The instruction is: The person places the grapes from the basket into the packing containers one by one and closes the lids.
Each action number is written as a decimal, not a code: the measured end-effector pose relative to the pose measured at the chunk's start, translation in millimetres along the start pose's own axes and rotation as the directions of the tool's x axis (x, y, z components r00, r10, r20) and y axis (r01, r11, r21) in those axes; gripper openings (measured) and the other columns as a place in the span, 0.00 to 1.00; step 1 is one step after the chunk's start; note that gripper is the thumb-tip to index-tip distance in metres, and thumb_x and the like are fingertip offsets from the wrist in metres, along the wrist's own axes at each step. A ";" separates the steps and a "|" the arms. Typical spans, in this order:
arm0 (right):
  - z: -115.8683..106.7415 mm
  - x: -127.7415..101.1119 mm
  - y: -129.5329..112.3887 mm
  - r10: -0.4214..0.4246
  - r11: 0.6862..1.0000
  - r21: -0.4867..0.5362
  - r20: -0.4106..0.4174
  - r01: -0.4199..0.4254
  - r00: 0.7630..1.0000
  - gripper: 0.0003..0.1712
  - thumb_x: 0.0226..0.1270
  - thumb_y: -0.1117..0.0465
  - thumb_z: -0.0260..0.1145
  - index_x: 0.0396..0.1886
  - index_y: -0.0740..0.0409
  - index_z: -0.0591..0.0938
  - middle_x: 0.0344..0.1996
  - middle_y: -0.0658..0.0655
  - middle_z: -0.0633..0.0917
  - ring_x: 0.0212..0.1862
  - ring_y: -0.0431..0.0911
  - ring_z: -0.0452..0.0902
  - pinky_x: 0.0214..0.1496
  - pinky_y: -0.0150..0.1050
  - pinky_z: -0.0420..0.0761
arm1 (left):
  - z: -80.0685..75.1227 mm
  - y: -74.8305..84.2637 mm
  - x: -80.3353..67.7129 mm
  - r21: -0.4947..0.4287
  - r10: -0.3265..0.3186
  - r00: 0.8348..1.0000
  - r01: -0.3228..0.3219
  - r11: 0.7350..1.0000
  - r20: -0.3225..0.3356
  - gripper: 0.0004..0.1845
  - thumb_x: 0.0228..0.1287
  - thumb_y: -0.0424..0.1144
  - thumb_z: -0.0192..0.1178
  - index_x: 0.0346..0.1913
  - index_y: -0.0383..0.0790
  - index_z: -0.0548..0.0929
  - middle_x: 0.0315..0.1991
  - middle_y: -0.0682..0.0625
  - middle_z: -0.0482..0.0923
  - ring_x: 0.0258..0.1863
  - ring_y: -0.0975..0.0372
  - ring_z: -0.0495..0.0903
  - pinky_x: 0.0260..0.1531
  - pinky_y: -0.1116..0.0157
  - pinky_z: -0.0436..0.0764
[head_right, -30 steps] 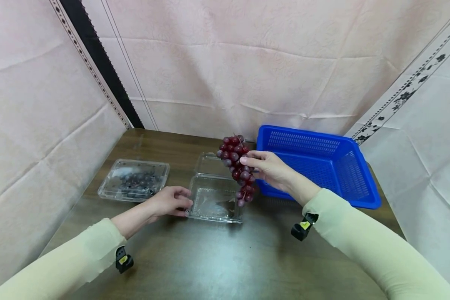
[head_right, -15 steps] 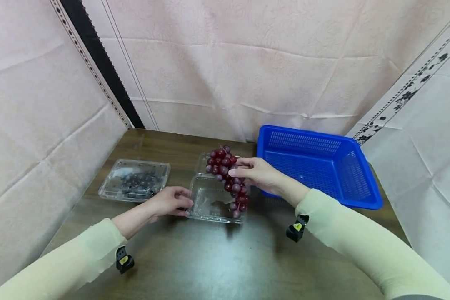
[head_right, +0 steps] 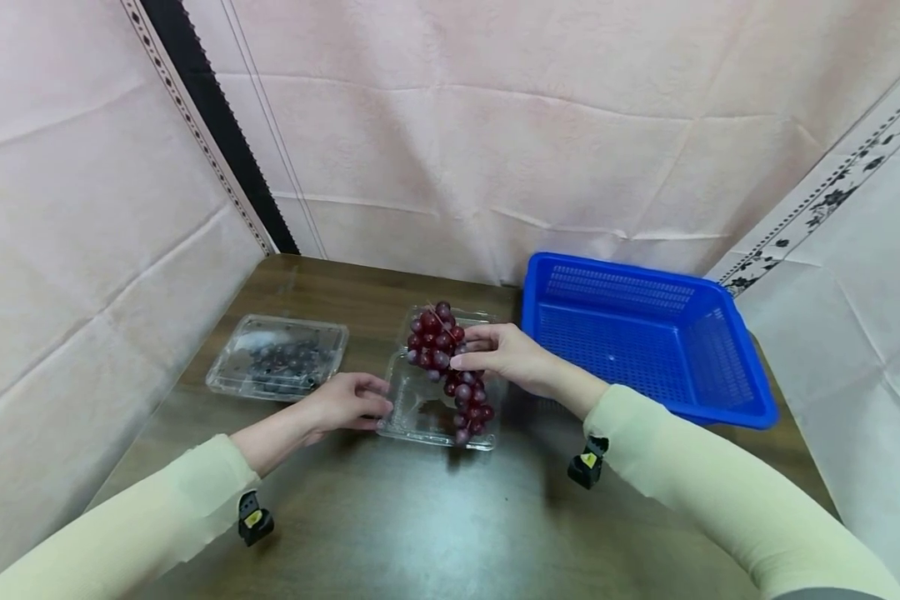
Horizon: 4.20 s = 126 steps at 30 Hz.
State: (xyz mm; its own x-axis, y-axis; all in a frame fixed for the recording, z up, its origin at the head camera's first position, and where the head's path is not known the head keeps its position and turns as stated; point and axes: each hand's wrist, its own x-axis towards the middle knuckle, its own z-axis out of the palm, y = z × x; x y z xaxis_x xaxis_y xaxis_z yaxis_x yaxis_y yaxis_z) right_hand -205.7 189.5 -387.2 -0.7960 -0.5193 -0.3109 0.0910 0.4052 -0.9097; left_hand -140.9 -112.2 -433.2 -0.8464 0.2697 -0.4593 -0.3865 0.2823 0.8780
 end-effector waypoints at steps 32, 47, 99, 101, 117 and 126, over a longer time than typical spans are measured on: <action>14.9 22.6 8.6 -0.272 0.897 -0.353 0.033 0.266 0.962 0.35 0.72 0.58 0.75 0.75 0.61 0.77 0.68 0.62 0.82 0.68 0.57 0.79 0.73 0.58 0.78 | 5.6 -1.7 -1.7 -0.060 -0.016 0.999 0.014 0.998 -0.032 0.22 0.73 0.28 0.65 0.65 0.22 0.76 0.53 0.33 0.84 0.51 0.49 0.88 0.55 0.58 0.90; 26.1 16.4 24.4 -0.281 0.852 -0.437 0.079 0.287 0.956 0.35 0.69 0.56 0.77 0.73 0.59 0.79 0.57 0.56 0.89 0.62 0.51 0.84 0.56 0.45 0.87 | 7.0 -4.5 2.5 -0.076 -0.026 0.997 0.020 0.997 -0.077 0.17 0.75 0.29 0.63 0.62 0.25 0.79 0.50 0.36 0.84 0.48 0.52 0.86 0.46 0.65 0.92; 27.5 3.4 2.7 -0.187 0.968 -0.183 -0.080 0.170 0.979 0.37 0.85 0.47 0.61 0.82 0.61 0.66 0.76 0.64 0.74 0.76 0.57 0.70 0.79 0.57 0.72 | 9.6 -14.9 -10.6 -0.123 0.000 0.983 -0.023 0.992 -0.186 0.06 0.74 0.25 0.63 0.47 0.29 0.78 0.43 0.39 0.83 0.40 0.55 0.88 0.41 0.65 0.92; 26.4 3.6 -0.9 -0.127 0.990 -0.069 -0.102 0.120 0.987 0.40 0.86 0.43 0.58 0.85 0.60 0.61 0.80 0.64 0.68 0.80 0.58 0.63 0.83 0.58 0.65 | 10.3 -15.6 -11.3 -0.118 0.009 0.982 -0.031 0.993 -0.188 0.06 0.74 0.26 0.63 0.47 0.29 0.78 0.42 0.39 0.83 0.40 0.55 0.88 0.42 0.64 0.92; 12.9 30.0 -16.5 0.107 0.929 0.364 -0.082 -0.070 0.991 0.47 0.90 0.39 0.43 0.88 0.58 0.33 0.87 0.63 0.32 0.87 0.58 0.25 0.89 0.52 0.35 | 11.1 -18.9 -23.2 -0.108 0.012 0.975 -0.036 0.993 -0.222 0.08 0.73 0.28 0.66 0.49 0.29 0.78 0.44 0.38 0.83 0.40 0.55 0.87 0.43 0.63 0.92; 9.0 38.9 -8.7 0.184 0.934 0.325 -0.081 -0.149 0.980 0.47 0.89 0.38 0.42 0.88 0.55 0.32 0.86 0.59 0.28 0.85 0.56 0.19 0.89 0.53 0.31 | 12.0 -20.7 -24.5 -0.119 0.018 0.974 -0.046 0.992 -0.228 0.08 0.73 0.27 0.66 0.48 0.29 0.78 0.43 0.39 0.83 0.39 0.55 0.87 0.43 0.62 0.92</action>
State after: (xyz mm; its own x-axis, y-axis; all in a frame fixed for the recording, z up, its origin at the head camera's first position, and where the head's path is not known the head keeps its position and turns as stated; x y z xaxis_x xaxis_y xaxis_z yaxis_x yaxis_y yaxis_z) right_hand -232.0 159.0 -393.9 -0.8114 -0.3731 -0.4499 0.3978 0.2116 -0.8928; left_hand -107.8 -113.6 -441.7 -0.9143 0.0581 -0.4008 -0.3880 0.1579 0.9080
